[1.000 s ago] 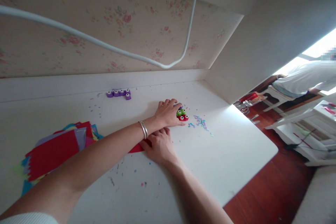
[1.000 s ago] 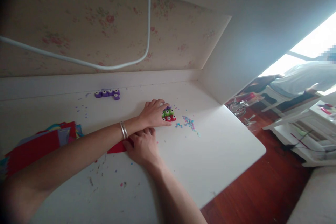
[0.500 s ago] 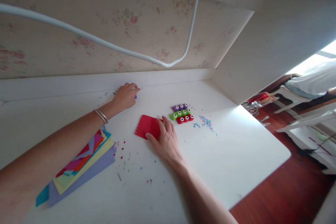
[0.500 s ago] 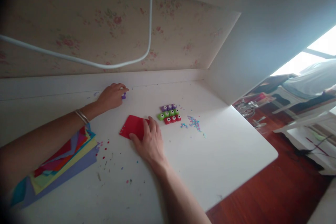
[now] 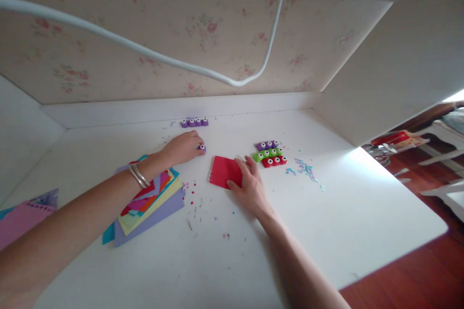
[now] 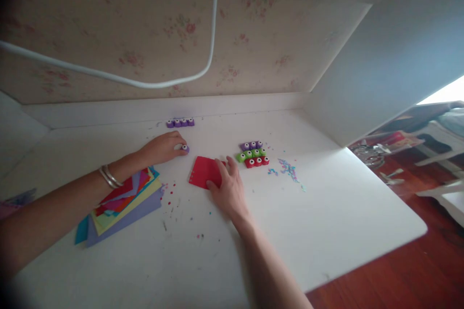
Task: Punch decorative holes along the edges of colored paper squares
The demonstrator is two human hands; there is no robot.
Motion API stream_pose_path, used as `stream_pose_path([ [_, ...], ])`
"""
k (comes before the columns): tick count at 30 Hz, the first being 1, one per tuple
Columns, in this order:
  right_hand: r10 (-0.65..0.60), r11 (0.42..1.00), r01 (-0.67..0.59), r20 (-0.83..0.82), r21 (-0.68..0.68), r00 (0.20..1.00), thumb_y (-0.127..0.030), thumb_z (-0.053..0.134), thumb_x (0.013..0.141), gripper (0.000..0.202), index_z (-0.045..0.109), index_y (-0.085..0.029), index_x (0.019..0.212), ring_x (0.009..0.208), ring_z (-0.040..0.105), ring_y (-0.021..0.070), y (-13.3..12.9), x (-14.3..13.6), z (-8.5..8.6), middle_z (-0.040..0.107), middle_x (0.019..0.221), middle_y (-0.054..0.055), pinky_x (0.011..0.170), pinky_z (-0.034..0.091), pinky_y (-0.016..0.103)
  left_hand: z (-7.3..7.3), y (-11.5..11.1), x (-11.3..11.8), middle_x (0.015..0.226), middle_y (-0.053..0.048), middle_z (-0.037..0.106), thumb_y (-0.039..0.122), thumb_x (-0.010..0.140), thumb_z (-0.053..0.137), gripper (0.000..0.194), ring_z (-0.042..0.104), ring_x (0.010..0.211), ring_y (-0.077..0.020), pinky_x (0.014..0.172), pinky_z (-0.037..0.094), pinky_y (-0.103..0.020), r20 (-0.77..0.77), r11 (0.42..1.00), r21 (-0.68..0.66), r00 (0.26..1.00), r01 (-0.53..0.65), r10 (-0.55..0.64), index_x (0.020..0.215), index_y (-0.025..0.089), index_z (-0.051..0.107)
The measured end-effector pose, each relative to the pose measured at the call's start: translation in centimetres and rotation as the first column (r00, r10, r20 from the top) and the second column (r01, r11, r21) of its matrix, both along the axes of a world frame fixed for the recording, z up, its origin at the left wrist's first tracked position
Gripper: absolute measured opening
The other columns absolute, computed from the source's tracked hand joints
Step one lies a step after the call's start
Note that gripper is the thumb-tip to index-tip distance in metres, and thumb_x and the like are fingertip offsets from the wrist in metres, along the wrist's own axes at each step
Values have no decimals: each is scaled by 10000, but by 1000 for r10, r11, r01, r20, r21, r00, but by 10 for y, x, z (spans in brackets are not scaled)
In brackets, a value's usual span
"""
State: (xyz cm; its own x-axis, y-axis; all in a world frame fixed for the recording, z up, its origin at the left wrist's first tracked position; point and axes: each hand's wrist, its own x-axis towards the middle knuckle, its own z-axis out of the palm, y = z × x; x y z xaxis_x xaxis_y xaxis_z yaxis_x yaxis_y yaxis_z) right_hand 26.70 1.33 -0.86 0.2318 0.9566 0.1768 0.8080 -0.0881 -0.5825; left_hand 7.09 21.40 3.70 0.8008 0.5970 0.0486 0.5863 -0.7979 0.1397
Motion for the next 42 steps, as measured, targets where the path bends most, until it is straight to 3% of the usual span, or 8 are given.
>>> stream_pose_path([
  [4,3,1000,-2,52,-7,999,-378,631,799,678,445,-152,1410,1423,234,362,0,1,-5,406,1467,177,1122,315,546,-7,-55,-28,1047,-59,653,362,860,603,234,613,1004,-228,927,445,-335,130,989,-126,987,-82,98,1012,208,690],
  [11,41,998,-34,-114,61,993,-265,643,758,629,493,-245,1368,1229,516,290,1,0,0,515,1353,106,1055,420,483,-27,-123,-47,1018,-41,659,241,867,613,176,623,980,-205,890,487,-338,400,951,-266,879,-160,260,1041,227,635],
  [15,-32,990,79,-358,118,933,-185,641,698,660,518,-249,1344,897,656,185,5,-1,-8,423,1405,126,864,545,394,-37,-127,-50,1019,-45,658,240,875,615,187,627,935,-200,869,505,-356,518,949,-289,814,-123,263,1062,237,608],
  [17,-52,990,104,-443,92,895,-176,639,688,668,523,-232,1344,753,638,147,7,0,-11,517,1313,130,772,559,374,-40,-125,-51,983,-34,670,233,876,614,193,641,870,-189,821,524,-349,545,935,-333,784,-120,295,1067,240,592],
  [21,-66,996,90,-539,18,840,-245,643,748,487,623,-197,1233,771,634,178,9,0,-7,700,969,69,779,532,375,-41,-122,-52,944,-19,702,234,885,611,213,665,848,-179,794,539,-323,553,893,-432,744,-128,374,1094,243,570],
  [24,-47,995,93,-602,46,797,-378,650,808,259,730,-193,971,888,652,219,6,-6,4,720,962,76,814,519,370,-42,-123,-53,956,-14,711,226,889,610,228,672,851,-171,792,539,-303,552,884,-455,743,-112,378,1111,244,563],
  [30,-119,991,121,-817,-61,564,-521,711,762,447,676,-204,1075,655,676,215,1,-18,15,741,778,54,547,523,302,-43,-123,-53,1011,-32,713,158,873,599,278,674,903,-185,826,529,-321,541,902,-415,766,-118,349,1138,241,576],
  [42,-156,987,128,-788,-99,596,-518,710,745,433,692,-199,1037,643,682,216,3,-16,11,742,763,55,520,525,299,-48,-124,-53,1082,-49,699,206,890,614,275,659,937,-197,869,520,-362,528,951,-300,818,-71,228,1160,255,597],
])
